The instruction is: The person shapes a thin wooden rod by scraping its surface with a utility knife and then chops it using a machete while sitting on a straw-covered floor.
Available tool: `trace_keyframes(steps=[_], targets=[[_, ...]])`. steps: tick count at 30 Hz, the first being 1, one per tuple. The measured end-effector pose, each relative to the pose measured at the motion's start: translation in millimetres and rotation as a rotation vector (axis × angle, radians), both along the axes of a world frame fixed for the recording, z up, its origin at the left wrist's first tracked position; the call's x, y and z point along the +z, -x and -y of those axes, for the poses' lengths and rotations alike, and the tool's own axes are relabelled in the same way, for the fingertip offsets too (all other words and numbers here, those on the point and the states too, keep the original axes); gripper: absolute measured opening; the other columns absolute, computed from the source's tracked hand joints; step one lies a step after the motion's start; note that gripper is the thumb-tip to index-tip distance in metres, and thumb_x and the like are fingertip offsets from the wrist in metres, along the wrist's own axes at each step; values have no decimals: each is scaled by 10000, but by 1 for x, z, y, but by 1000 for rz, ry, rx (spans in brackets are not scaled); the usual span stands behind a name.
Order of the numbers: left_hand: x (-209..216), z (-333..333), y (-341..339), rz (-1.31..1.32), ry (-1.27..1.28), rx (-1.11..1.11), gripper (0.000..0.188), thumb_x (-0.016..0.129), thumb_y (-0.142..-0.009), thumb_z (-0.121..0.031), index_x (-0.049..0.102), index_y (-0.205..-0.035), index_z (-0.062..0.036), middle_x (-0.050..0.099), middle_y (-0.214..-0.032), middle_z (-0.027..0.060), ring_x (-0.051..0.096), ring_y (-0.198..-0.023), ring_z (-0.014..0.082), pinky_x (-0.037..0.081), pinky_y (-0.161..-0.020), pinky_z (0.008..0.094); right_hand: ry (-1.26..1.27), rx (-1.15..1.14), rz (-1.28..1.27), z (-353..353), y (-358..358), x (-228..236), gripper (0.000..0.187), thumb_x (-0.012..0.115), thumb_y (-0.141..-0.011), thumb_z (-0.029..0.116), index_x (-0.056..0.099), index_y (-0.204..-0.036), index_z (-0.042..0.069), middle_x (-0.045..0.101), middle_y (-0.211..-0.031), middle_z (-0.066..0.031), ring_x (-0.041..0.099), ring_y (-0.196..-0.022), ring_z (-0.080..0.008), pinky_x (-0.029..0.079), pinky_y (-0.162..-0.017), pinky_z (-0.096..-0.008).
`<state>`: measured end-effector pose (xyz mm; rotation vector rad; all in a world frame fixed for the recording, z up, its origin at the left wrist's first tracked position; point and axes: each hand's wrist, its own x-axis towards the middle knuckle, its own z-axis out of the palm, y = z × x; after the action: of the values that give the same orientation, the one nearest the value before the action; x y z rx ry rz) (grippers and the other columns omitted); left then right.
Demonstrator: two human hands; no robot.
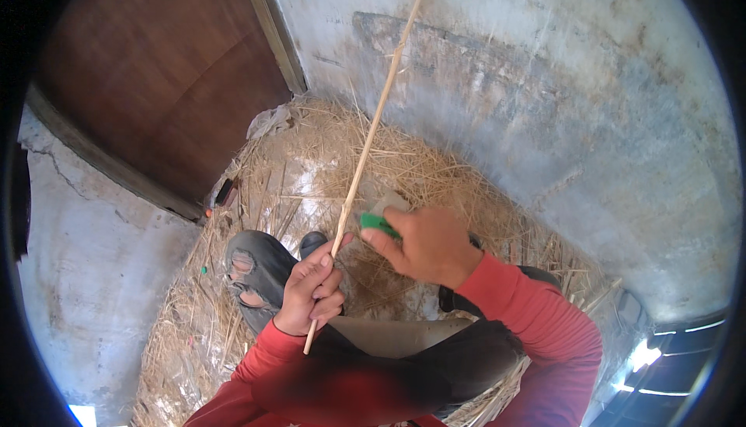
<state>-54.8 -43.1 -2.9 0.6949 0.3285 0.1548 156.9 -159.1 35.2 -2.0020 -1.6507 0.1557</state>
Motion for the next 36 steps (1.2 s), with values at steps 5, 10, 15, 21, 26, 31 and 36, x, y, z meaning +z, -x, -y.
trace_keyframes(steps=[5,10,15,21,26,31,36], targets=[[-2,9,-12,-53,-75,50,473,438,-1100,-259,378,-1556,-146,258,-615,-52,224,-414,52,219,-377,220,4,36,-39,-1,9,-14,421,604,-968,454,628,-804,67,563,-526,-173,602,-502,-408,462,-480,-506],[-6,10,-13,-95,-100,67,459,429,-1105,-252,392,-1552,-155,262,-624,-52,238,-430,57,225,-389,228,21,15,65,-4,3,-24,445,603,-963,482,631,-802,68,579,-542,-169,608,-512,-401,462,-474,-494],[-5,5,-8,-112,-35,89,459,432,-1102,-220,393,-1551,-134,249,-629,-60,229,-434,56,222,-390,231,-39,20,151,-17,-6,-26,449,615,-948,507,628,-804,82,617,-593,-154,607,-502,-395,467,-479,-490],[-28,56,76,-24,-21,-228,436,457,-1066,-127,430,-1488,-19,354,-614,-45,319,-405,52,260,-386,221,-520,-539,-106,16,-122,64,409,524,-1049,348,522,-752,67,452,-606,3,428,-567,-124,369,-519,-336],[-13,9,30,16,3,99,483,448,-1094,-242,373,-1547,-89,257,-608,-59,223,-399,47,223,-365,224,-188,-495,-6,-2,-79,44,420,476,-1078,371,661,-1052,-4,629,-706,-212,639,-586,-203,469,-516,-393],[-4,-4,14,48,-67,99,484,430,-1102,-237,353,-1563,-108,250,-609,-56,210,-403,48,219,-368,225,-134,-83,-56,-9,-25,6,414,580,-1000,415,623,-851,32,514,-539,-148,536,-444,-325,401,-467,-436],[-5,1,-2,8,-79,80,480,424,-1104,-238,356,-1565,-125,254,-611,-51,223,-410,51,230,-372,225,18,24,-47,-5,13,-4,379,592,-984,410,647,-868,53,565,-556,-169,602,-514,-391,439,-484,-483]])
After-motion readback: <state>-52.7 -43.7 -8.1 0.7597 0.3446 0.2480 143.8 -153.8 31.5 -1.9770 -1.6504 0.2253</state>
